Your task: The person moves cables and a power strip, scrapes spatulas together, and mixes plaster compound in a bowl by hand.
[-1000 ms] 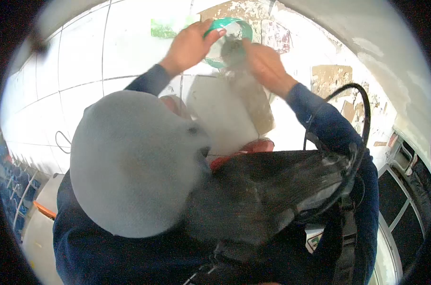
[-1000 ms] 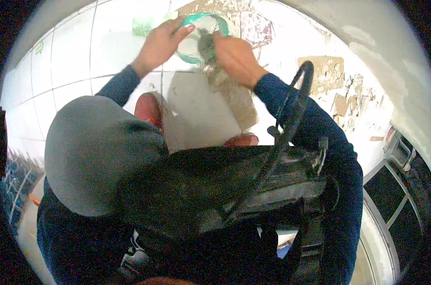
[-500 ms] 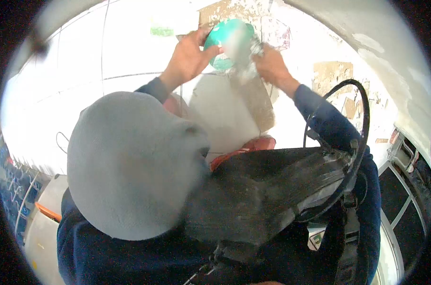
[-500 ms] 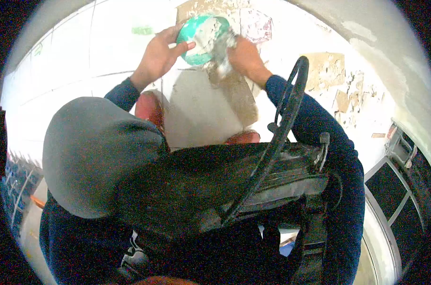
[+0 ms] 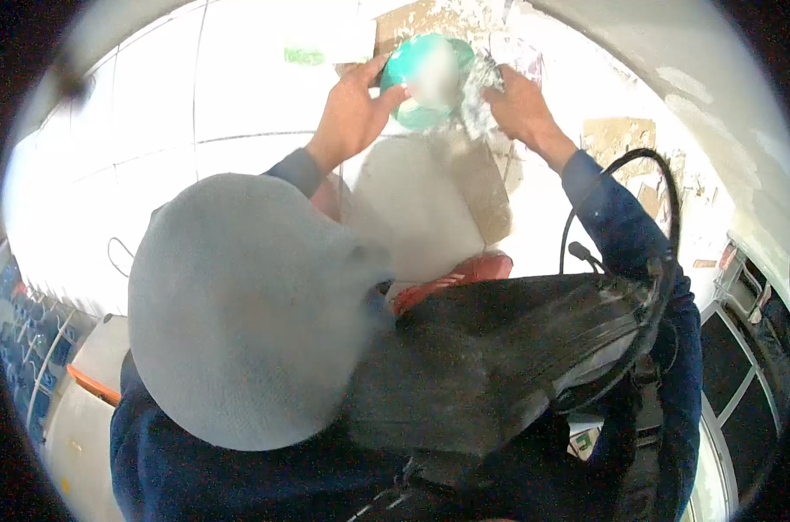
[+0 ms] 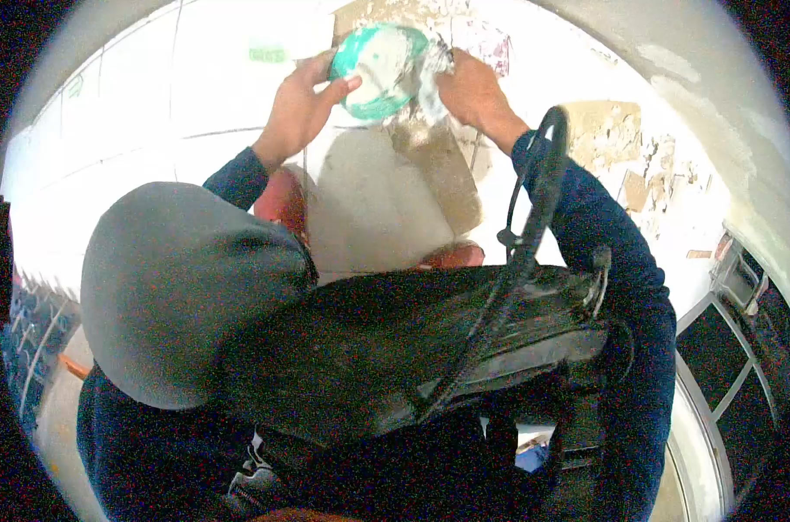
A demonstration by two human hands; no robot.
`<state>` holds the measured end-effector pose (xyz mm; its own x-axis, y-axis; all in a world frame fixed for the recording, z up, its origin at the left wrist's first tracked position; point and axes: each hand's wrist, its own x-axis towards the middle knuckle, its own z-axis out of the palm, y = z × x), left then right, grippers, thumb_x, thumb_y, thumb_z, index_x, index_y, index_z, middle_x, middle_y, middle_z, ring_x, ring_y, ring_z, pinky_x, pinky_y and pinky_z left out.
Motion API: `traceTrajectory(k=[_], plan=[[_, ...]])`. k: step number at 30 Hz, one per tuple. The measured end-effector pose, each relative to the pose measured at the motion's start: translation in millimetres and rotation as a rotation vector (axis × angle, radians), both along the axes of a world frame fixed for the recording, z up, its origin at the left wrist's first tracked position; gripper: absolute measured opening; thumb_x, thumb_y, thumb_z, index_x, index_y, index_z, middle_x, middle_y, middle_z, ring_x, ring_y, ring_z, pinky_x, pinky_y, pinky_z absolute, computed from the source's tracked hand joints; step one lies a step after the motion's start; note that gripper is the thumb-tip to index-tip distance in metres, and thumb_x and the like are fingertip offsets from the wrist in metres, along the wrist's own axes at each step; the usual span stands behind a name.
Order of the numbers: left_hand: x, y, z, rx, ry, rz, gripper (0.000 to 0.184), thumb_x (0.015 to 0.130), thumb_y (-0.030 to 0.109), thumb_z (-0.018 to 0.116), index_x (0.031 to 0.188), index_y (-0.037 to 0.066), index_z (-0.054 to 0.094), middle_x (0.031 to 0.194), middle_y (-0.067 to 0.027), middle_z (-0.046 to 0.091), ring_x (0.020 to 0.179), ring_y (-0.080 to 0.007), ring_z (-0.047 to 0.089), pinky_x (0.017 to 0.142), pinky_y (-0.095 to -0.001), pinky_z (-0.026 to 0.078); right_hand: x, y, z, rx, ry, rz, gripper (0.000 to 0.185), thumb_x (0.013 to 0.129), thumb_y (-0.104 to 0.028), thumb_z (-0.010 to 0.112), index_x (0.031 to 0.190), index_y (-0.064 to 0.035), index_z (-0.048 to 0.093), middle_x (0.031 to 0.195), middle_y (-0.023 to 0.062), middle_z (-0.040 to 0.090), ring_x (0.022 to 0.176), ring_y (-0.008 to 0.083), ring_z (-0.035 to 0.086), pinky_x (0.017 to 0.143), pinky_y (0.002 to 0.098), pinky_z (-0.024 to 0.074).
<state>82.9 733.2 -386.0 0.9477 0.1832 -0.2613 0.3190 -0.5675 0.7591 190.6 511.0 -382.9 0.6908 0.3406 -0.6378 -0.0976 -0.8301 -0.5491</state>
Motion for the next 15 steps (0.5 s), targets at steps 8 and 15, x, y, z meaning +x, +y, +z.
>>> traceTrajectory(k=[8, 15], plan=[[9.1, 9.3, -17.6, -0.195, -0.023, 0.007, 0.057, 0.087, 0.039, 0.066, 0.127, -0.001, 0.057, 0.106, -0.0203, 0.067, 0.099, -0.0306, 0.064, 0.089, -0.0382, 0.049, -2.3, 3.0, 4.0, -0.060, -0.408, 0.344, 0.044, 0.094, -0.024, 0.053, 0.128, 0.0038, 0.050, 0.108, 0.0302, 0.064, 0.100, 0.0419, 0.064, 0.088, 0.0461, 0.0498], [13.8, -4.3, 3.8, -0.157, 0.000, 0.010, 0.054, 0.087, 0.037, 0.068, 0.125, 0.000, 0.059, 0.108, -0.0174, 0.067, 0.098, -0.0268, 0.064, 0.090, -0.0360, 0.049, -12.9, 8.8, -0.6, -0.089, -0.544, 0.589, 0.035, 0.090, -0.013, 0.052, 0.122, -0.0013, 0.053, 0.081, 0.0236, 0.067, 0.080, 0.0396, 0.067, 0.070, 0.0484, 0.0537]])
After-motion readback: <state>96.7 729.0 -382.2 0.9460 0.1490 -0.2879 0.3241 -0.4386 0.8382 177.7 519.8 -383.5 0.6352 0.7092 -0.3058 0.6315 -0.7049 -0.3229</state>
